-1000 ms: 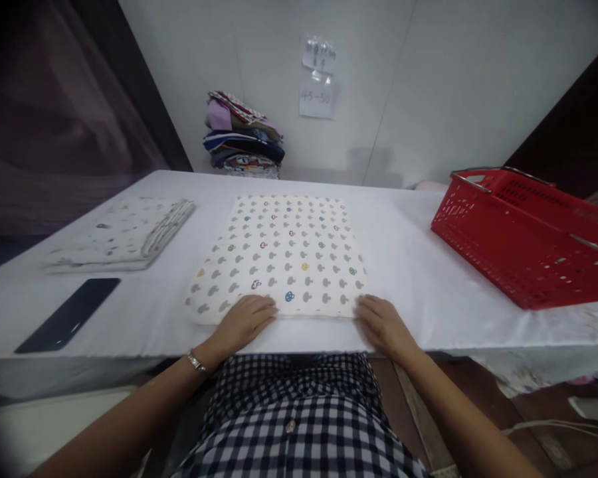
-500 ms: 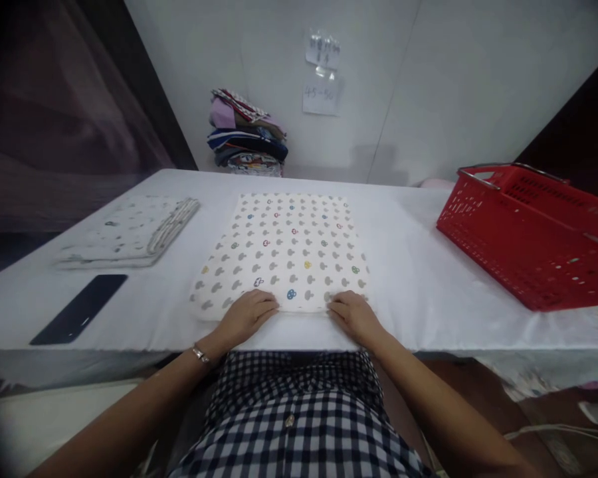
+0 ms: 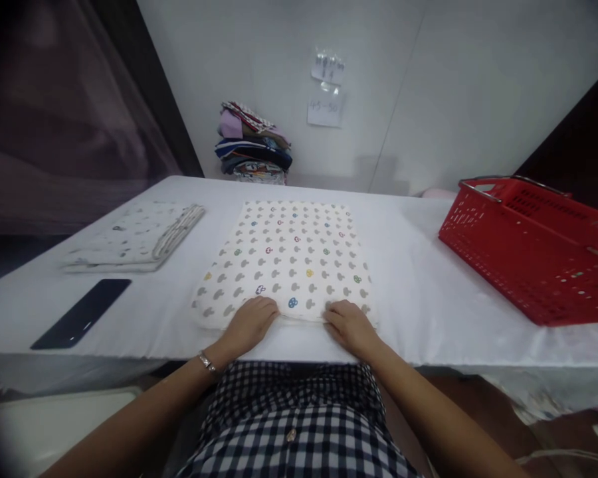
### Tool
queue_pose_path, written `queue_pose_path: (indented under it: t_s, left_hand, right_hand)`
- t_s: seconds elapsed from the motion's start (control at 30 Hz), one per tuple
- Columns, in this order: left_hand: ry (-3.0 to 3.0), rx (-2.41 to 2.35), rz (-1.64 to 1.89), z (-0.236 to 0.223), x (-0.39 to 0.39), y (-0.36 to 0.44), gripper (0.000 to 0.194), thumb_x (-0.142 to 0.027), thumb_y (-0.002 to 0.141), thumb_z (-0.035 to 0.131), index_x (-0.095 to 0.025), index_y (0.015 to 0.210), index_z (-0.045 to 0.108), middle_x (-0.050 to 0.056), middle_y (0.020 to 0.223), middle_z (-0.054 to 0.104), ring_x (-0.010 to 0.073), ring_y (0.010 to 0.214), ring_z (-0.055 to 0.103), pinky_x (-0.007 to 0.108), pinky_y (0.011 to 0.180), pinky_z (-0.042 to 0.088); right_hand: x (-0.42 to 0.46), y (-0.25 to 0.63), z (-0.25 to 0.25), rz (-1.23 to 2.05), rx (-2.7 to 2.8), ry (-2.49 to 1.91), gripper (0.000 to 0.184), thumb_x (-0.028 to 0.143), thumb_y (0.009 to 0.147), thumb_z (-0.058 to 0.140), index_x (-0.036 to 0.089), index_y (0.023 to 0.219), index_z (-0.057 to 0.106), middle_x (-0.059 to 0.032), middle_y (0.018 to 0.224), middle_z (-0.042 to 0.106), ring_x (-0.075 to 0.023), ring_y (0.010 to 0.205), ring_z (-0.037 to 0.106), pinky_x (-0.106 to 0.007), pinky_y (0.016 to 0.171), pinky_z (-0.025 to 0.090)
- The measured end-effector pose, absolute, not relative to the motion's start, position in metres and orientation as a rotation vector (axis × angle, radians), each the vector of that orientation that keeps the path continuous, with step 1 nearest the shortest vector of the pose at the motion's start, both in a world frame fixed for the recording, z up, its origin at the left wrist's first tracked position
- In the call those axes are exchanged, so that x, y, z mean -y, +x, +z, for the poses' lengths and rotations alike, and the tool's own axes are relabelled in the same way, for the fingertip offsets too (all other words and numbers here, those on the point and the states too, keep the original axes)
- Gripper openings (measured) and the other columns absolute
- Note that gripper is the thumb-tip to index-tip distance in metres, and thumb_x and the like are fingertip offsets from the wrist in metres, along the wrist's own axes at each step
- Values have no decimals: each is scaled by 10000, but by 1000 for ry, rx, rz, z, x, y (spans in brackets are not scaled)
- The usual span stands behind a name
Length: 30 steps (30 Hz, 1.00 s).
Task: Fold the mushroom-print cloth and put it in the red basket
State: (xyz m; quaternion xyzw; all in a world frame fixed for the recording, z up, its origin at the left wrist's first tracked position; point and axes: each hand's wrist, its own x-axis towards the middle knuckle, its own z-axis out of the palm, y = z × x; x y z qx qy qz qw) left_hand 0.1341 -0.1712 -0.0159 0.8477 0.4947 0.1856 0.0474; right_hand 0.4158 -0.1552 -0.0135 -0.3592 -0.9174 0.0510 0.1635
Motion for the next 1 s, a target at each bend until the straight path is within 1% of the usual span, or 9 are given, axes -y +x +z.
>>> queue_pose_path:
  t_s: [0.27,0.4,0.47,0.53,0.6,0.7,0.8,0.9,1.0]
  left_hand:
    - [2485,-1641,459,-7,167,140,220,-233,925,386,-179,782,544,45,820,589,188,790,515,341,733,403]
    - [2506,-1616,456,-9,168,138,225,-251,930,388,-181,787,547,46,834,589,189,800,514,341,737,399]
    - [2546,-1525,490,-11,171,134,212,-305,927,415,-188,822,556,43,870,593,192,834,513,342,759,398]
    - [2573,-1431,541,-13,175,129,207,-378,906,466,-196,912,563,42,933,599,198,887,510,345,788,397]
    - [2582,-1387,573,-13,179,125,235,-403,890,494,-203,997,553,44,991,598,201,930,506,348,810,393]
    - [2597,-1372,571,-14,185,121,195,-356,906,472,-205,1001,550,41,1003,599,190,939,508,340,820,389]
    - [2613,-1363,592,-14,188,119,157,-324,907,469,-207,969,554,37,1004,603,180,944,512,327,824,387]
    - [2614,-1413,611,-14,191,114,136,-288,908,456,-208,955,556,34,1011,608,175,948,515,318,821,387]
    - [2639,-1500,573,-15,195,108,164,-199,898,423,-209,988,560,35,983,613,178,916,516,322,799,387]
  right_hand:
    - [154,384,-9,187,2670,-1093,251,263,934,417,188,1046,629,-98,1013,621,-230,908,516,-348,782,398]
    - [151,368,-7,232,2700,-1122,273,221,939,383,192,1040,635,-92,1001,631,-225,912,519,-343,795,390]
    - [150,364,-7,290,2685,-1132,278,224,940,375,204,1040,633,-81,1008,633,-216,922,523,-337,810,394]
    - [149,362,-8,359,2650,-1171,284,250,945,364,212,1026,633,-73,998,636,-205,905,535,-332,812,404]
    - [149,363,-10,408,2615,-1205,298,274,949,351,211,1012,636,-71,982,641,-198,880,551,-329,806,421]
    - [146,368,-17,390,2610,-1161,302,278,941,358,211,1023,640,-76,990,651,-202,891,575,-323,796,448]
    - [142,374,-28,254,2653,-1015,309,256,927,372,219,1089,633,-80,1028,658,-211,921,592,-315,785,475]
    - [138,378,-36,133,2649,-913,323,230,923,362,225,1099,633,-77,997,672,-207,870,616,-309,734,506]
    - [136,377,-37,69,2614,-840,303,238,915,384,250,1078,638,-68,985,681,-210,852,632,-322,725,526]
